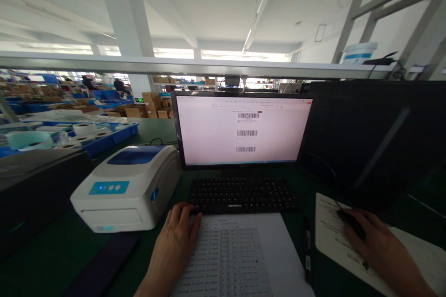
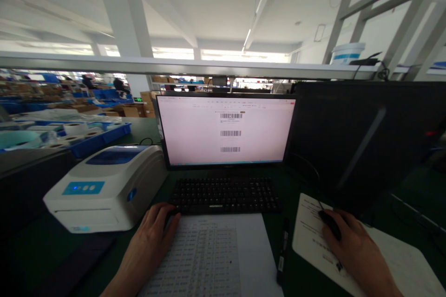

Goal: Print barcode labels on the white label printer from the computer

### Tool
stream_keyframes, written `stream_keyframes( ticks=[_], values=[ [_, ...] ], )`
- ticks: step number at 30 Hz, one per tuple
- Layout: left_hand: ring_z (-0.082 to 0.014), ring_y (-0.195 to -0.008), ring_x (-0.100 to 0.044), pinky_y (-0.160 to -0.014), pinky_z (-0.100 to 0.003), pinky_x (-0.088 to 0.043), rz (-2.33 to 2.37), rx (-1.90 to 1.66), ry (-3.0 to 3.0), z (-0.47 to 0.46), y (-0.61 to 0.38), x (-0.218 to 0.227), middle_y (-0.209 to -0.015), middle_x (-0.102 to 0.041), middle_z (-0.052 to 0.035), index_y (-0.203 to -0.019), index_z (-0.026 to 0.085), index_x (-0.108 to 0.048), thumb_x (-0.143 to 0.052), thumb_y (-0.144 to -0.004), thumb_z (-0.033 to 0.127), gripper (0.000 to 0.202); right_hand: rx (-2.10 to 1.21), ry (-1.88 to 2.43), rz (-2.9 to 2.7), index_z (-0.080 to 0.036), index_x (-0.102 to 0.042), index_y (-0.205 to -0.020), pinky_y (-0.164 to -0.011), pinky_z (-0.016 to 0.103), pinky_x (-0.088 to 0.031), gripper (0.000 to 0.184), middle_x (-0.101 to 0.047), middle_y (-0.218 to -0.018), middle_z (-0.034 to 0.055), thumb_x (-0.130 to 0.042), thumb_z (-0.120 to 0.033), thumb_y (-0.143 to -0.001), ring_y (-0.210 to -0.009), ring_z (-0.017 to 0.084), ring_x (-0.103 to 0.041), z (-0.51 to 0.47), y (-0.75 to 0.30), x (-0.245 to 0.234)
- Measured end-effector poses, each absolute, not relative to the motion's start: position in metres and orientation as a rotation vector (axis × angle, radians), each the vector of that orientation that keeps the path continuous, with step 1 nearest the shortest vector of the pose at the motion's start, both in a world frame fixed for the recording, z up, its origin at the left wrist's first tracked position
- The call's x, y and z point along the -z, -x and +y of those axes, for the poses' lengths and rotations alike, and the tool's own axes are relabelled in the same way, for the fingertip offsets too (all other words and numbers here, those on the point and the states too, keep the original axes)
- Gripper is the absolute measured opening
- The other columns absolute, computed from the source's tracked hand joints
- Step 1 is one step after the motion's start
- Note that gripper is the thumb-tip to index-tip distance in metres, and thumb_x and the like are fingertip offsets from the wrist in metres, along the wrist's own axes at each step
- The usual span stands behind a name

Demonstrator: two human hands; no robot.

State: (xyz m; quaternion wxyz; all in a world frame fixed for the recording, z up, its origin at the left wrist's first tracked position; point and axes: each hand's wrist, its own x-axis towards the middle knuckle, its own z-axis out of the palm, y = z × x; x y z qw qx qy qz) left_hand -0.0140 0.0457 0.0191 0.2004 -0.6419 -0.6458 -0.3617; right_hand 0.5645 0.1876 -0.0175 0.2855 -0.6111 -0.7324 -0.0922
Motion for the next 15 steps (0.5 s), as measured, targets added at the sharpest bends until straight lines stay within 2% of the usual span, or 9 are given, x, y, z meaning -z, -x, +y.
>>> stream_keyframes(
  ticks=[4,15],
  values=[
    [-0.0324,-0.108,-0.081,-0.092,-0.055,-0.076,-1.784,1.005,1.799,0.0453,0.0138,-0.0196,-0.121,-0.075,-0.011,-0.124,0.025,-0.066,-0.05,-0.12,0.049,0.029,0.204,1.602,-1.958,-0.023,-0.081,-0.135,-0.097,0.059,-0.071,0.064,-0.076,-0.141,0.0197,-0.048,-0.069,-0.104,-0.113,0.039,-0.081,0.1883,-0.565,0.0195],
    [-0.0328,-0.107,-0.081,-0.088,-0.054,-0.076,-1.757,0.965,1.793,0.0449,0.0121,-0.0202,-0.122,-0.074,-0.0105,-0.126,0.024,-0.064,-0.05,-0.121,0.046,0.026,0.086,1.659,-1.965,-0.027,-0.081,-0.142,-0.083,0.054,-0.074,0.069,-0.074,-0.151,0.0192,-0.05,-0.075,-0.103,-0.104,0.037,-0.084,0.1937,-0.5716,0.0213]
  ],
)
